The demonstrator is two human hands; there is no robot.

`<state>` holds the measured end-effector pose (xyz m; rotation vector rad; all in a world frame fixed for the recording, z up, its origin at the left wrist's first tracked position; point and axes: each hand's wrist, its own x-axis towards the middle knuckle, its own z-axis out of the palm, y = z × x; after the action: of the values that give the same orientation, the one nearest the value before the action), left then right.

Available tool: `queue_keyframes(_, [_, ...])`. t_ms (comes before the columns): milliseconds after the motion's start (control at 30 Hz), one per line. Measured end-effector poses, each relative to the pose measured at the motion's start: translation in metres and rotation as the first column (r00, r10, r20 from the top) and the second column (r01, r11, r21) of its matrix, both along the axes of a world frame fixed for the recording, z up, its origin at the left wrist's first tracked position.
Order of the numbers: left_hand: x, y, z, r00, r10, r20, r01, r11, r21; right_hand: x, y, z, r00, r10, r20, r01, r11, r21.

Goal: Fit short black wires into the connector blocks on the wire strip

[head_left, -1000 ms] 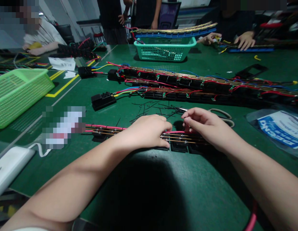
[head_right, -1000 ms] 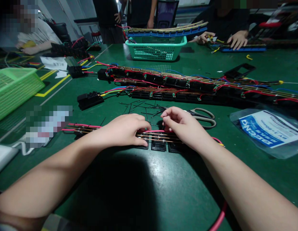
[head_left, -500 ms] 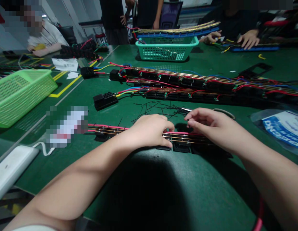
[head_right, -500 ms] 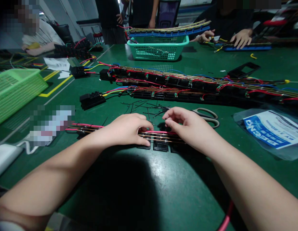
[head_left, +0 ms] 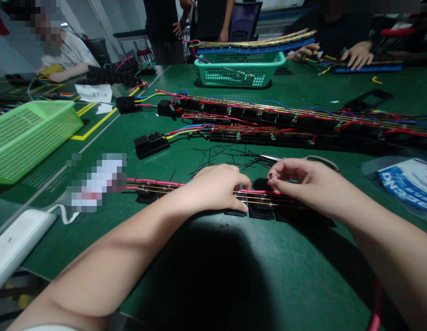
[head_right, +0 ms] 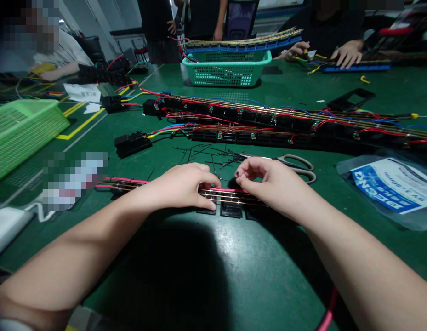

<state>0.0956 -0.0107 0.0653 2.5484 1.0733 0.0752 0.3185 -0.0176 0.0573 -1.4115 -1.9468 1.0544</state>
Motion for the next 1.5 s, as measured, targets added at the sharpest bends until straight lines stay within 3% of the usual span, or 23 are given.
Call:
queue_keyframes(333, [0.000,0.001,0.000,0.999,-0.003,0.038,0.005,0.999,-0.051,-0.007,-0.009,0.003,0.992,-0.053,-0.112,0.068,0.988,0.142])
queue_keyframes(567, [0.000,0.004,-0.003,0.997,-0.014,0.081,0.020,0.997,-0.078,-0.009,-0.017,0.000,0.996,0.089,-0.012,-0.077,0.920,0.383])
queue_keyframes(767, [-0.001,0.004,-0.002,0.996,-0.014,0.084,0.021,0.996,-0.090,-0.008,-0.019,0.000,0.972,0.202,0.120,-0.235,0.811,0.535])
queue_keyframes(1300, [-0.002,0.006,-0.003,0.995,-0.023,0.101,0.032,0.995,-0.090,-0.007,-0.022,0.005,0.971,0.206,0.122,-0.238,0.762,0.602])
queue_keyframes(1500, [-0.002,0.005,-0.003,0.993,-0.020,0.116,0.031,0.995,-0.095,-0.006,-0.018,0.001,0.948,0.275,0.161,-0.317,0.762,0.565])
